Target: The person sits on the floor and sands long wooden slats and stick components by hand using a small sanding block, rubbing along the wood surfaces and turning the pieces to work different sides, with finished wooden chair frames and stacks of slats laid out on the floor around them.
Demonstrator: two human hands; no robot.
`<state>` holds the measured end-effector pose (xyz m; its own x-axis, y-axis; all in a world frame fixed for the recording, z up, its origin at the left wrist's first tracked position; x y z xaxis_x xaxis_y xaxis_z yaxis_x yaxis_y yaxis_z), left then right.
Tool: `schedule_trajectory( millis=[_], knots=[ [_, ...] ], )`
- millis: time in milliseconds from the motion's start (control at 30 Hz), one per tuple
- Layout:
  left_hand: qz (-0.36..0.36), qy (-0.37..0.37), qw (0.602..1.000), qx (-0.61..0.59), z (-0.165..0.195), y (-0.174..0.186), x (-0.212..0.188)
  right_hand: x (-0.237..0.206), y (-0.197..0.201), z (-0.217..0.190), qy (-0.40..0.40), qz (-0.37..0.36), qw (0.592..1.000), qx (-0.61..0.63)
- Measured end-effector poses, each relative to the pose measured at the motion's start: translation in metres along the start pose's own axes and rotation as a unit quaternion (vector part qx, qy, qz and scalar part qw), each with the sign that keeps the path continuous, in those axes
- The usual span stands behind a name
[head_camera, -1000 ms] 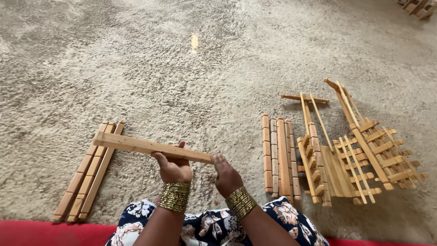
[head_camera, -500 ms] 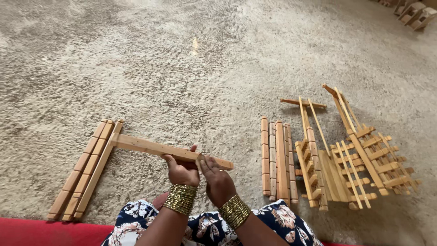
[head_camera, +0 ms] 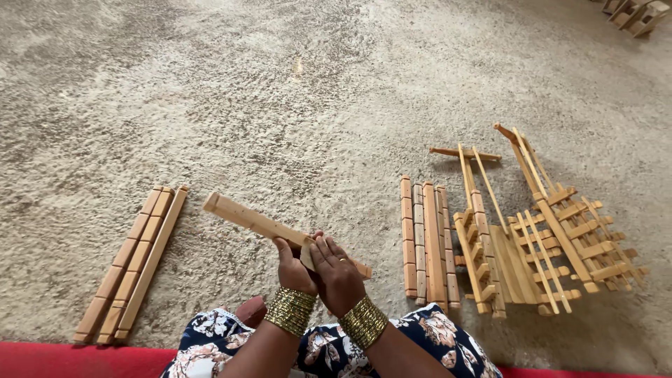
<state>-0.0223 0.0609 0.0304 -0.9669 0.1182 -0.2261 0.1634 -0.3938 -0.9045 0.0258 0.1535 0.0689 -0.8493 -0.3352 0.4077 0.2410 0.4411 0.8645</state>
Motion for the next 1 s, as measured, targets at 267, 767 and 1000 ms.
schedule_trajectory(
  millis=[267, 767, 1000],
  knots=[
    [0.105, -0.137, 0.985, -0.004, 0.049, 0.010, 0.016, -0.004, -0.021, 0.045, -0.151, -0.159, 0.975, -0.038],
    [0.125, -0.039, 0.991, 0.009, 0.016, 0.004, 0.002, 0.001, -0.006, 0.004, -0.016, -0.074, 0.997, -0.034],
    [0.204, -0.145, 0.968, 0.011, 0.071, 0.000, 0.010, -0.002, -0.029, 0.043, -0.128, -0.160, 0.979, 0.013]
  ],
)
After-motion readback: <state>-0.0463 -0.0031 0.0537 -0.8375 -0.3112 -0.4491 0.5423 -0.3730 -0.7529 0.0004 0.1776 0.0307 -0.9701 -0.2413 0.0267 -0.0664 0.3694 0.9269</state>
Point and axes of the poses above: each hand's wrist, its own x-axis towards the middle knuckle, its own y-axis out of the back of the hand, z = x × y, the point moved 4 cm from there along x, towards the middle knuckle, and after that the axes turned 8 degrees about -z, right-handed, at the moved point
